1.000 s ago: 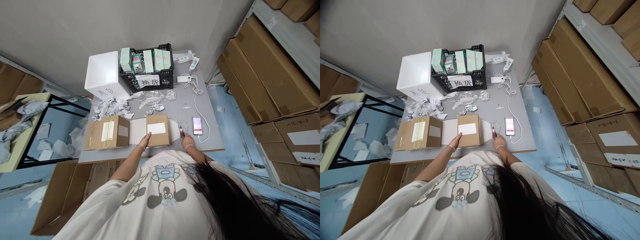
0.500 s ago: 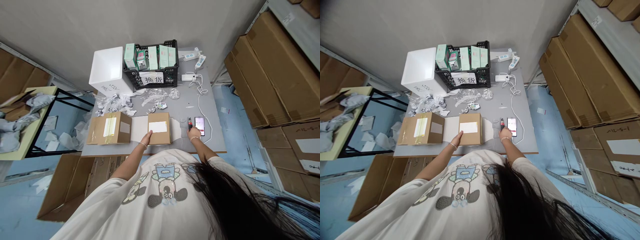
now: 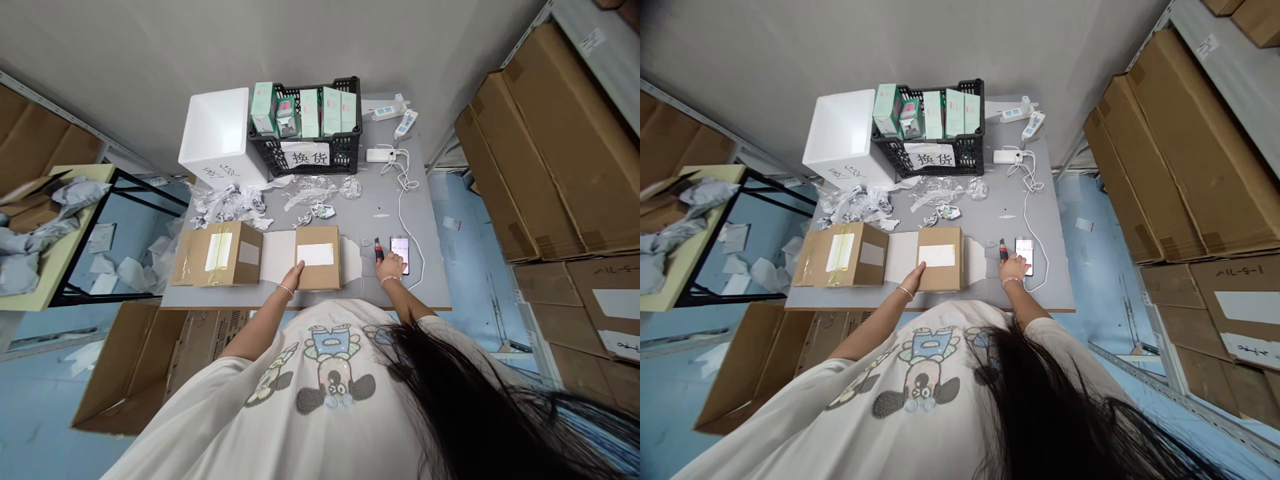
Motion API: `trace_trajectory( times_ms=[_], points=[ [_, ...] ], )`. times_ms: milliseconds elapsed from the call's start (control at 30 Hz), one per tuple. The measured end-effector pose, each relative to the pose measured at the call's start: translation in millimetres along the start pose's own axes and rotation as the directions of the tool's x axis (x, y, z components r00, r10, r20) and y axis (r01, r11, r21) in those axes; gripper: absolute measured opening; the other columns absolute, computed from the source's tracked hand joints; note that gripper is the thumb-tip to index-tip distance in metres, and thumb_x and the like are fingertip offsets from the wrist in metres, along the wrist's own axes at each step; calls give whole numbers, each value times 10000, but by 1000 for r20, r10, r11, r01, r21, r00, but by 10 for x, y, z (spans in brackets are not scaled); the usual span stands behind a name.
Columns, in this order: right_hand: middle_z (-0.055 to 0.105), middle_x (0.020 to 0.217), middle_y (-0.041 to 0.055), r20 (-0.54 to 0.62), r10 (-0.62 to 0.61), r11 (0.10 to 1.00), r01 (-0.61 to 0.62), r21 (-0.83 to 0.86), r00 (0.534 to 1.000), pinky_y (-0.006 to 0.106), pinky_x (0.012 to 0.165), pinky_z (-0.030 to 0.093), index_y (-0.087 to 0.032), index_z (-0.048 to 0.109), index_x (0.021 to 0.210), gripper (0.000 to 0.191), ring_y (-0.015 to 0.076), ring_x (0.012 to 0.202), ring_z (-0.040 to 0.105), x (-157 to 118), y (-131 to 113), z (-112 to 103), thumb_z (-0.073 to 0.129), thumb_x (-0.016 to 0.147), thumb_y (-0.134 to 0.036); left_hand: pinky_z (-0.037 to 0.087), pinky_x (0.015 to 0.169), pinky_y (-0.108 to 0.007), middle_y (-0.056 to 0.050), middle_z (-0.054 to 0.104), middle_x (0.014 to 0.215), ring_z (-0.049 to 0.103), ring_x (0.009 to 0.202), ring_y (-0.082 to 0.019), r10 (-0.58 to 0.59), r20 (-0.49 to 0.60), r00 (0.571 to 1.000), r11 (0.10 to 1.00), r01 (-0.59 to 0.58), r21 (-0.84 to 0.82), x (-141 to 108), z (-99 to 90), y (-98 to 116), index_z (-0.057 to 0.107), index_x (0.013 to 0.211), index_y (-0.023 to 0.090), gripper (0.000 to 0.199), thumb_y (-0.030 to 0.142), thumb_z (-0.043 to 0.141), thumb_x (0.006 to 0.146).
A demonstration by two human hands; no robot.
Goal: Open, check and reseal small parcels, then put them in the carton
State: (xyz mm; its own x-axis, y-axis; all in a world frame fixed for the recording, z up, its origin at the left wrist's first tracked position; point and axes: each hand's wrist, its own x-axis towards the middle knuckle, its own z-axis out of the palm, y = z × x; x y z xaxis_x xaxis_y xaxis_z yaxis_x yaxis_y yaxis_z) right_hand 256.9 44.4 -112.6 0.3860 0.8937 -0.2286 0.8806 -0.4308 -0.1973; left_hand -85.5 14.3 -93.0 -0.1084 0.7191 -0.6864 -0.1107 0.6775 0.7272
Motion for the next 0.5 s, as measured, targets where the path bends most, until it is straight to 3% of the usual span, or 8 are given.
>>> trace_trajectory(
  times_ms=[167,300,400,500],
  points=[
    [499,1296,251,23,-3,995,1,95,1000,524,1026,255,-77,479,1260,427,357,1257,371,34,-84,-115,501,890,-287,472,993,-382,-156,700,1148,646,1109,-281,-17,-21,1000,1000,17,-4,-22,70,-35,652,1126,134,653,658,667,738],
    [542,1299,219,93,-115,958,86,275,989,401,1007,322,-84,499,1269,415,302,1223,448,-72,-415,-236,482,922,-311,471,992,-384,-144,684,1190,639,1120,-280,-19,-47,999,1000,19,7,-71,146,-27,661,1100,150,623,658,663,739],
    [649,1155,158,277,-280,861,113,496,919,322,926,392,-130,573,1174,410,250,1084,573,-276,-763,-258,386,975,-437,477,979,-383,-146,679,1201,637,1119,-289,-34,-83,996,999,36,22,-125,204,27,667,1088,151,590,633,665,748],
    [690,1056,128,409,-322,785,-2,620,854,330,871,439,-176,607,1075,454,260,1001,623,-480,-1014,-221,376,953,-547,482,969,-386,-148,686,1183,634,1120,-301,-31,-112,993,997,38,67,-199,248,118,676,1080,144,567,619,641,772]
  ],
)
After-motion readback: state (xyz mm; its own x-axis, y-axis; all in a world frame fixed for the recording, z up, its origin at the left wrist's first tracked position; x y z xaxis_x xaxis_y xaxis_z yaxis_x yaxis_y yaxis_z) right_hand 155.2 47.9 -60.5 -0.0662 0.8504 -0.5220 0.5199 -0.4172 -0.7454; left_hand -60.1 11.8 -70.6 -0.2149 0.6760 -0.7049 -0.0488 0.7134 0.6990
